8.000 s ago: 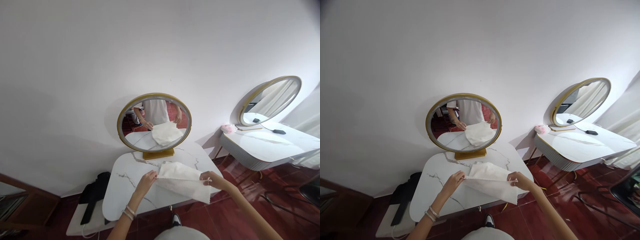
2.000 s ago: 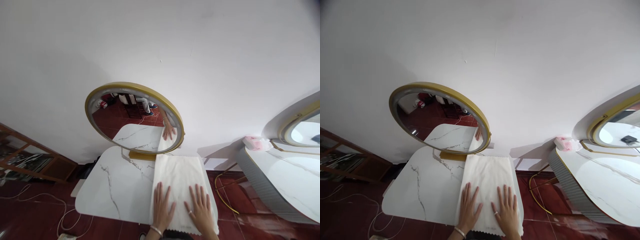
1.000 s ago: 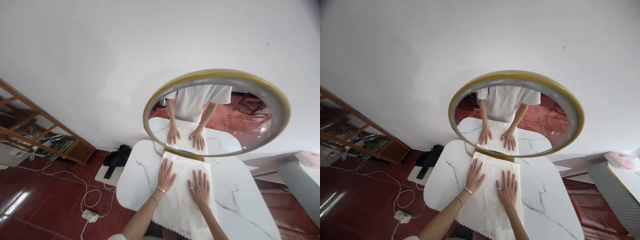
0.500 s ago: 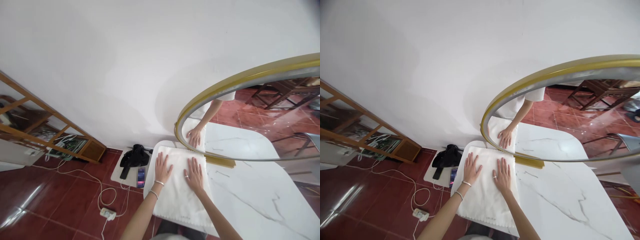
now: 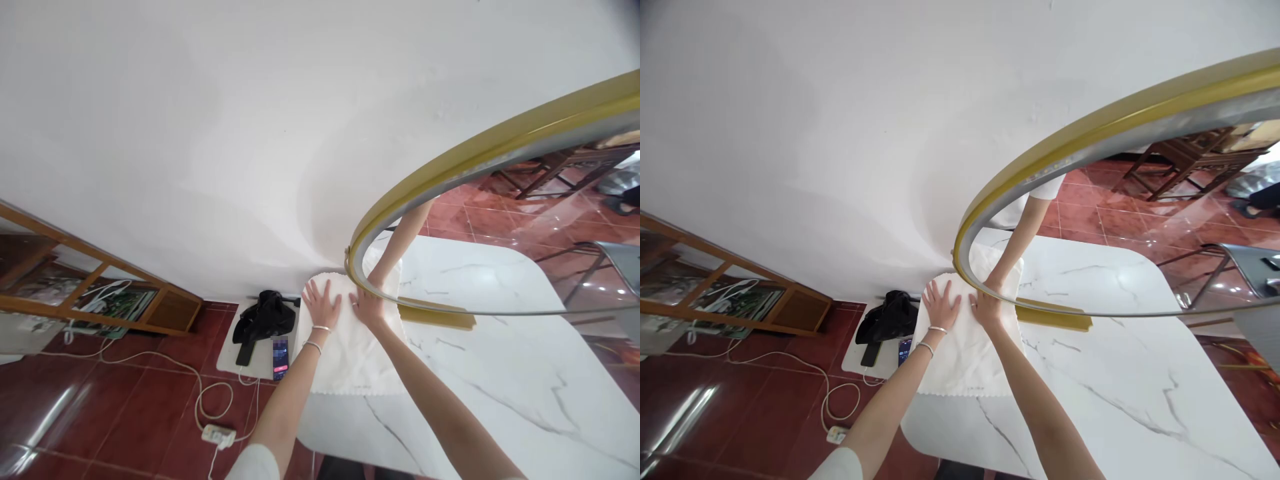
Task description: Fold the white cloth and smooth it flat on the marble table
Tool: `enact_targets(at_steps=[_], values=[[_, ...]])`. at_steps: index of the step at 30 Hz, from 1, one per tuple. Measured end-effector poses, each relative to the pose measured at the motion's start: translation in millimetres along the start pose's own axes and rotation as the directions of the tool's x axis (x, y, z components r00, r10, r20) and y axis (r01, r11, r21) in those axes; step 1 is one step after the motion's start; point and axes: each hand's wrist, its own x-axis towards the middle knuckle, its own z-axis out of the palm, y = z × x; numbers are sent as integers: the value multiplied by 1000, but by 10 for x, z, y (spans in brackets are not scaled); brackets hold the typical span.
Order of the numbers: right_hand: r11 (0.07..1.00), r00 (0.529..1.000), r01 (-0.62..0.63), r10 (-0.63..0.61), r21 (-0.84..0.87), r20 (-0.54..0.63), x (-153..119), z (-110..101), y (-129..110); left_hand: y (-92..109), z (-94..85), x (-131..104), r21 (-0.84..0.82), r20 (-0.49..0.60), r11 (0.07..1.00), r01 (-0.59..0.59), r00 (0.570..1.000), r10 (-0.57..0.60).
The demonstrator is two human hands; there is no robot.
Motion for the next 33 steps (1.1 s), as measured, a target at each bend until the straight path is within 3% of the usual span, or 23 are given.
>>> enact_targets(at_steps=[4,10,13,15,21,23,25,29,33], values=[[997,996,75,-75,16,-53,-136,-18,-36,-125,-68,-93,8,18,998,-56,998,56],[940,937,336,-328,57,-119,-963,-182,-169,-358,-240,-732,25,-22,993,-111,994,112],[932,933,355,-347,71,-98,-1132,-234,-200,-378,-260,-862,25,-22,992,-125,992,126],[947,948,315,-312,57,-61,-1029,-236,-216,-355,-237,-750,19,-13,990,-137,990,137],[984,984,177,-178,30,11,-325,-94,-280,-295,-111,2,-26,55,992,-124,991,125],[985,986,167,-167,34,17,-207,-56,-304,-323,-101,64,-52,62,992,-111,992,114],[985,987,163,-163,49,-5,-184,-45,-338,-380,-126,-66,-62,44,990,-127,991,129],[977,985,156,-144,146,-90,-302,-74,-484,-551,-253,-632,-36,7,981,-191,982,191],[954,975,219,-208,204,-74,-561,-152,-746,-773,-380,-1066,-52,4,993,-110,994,111]])
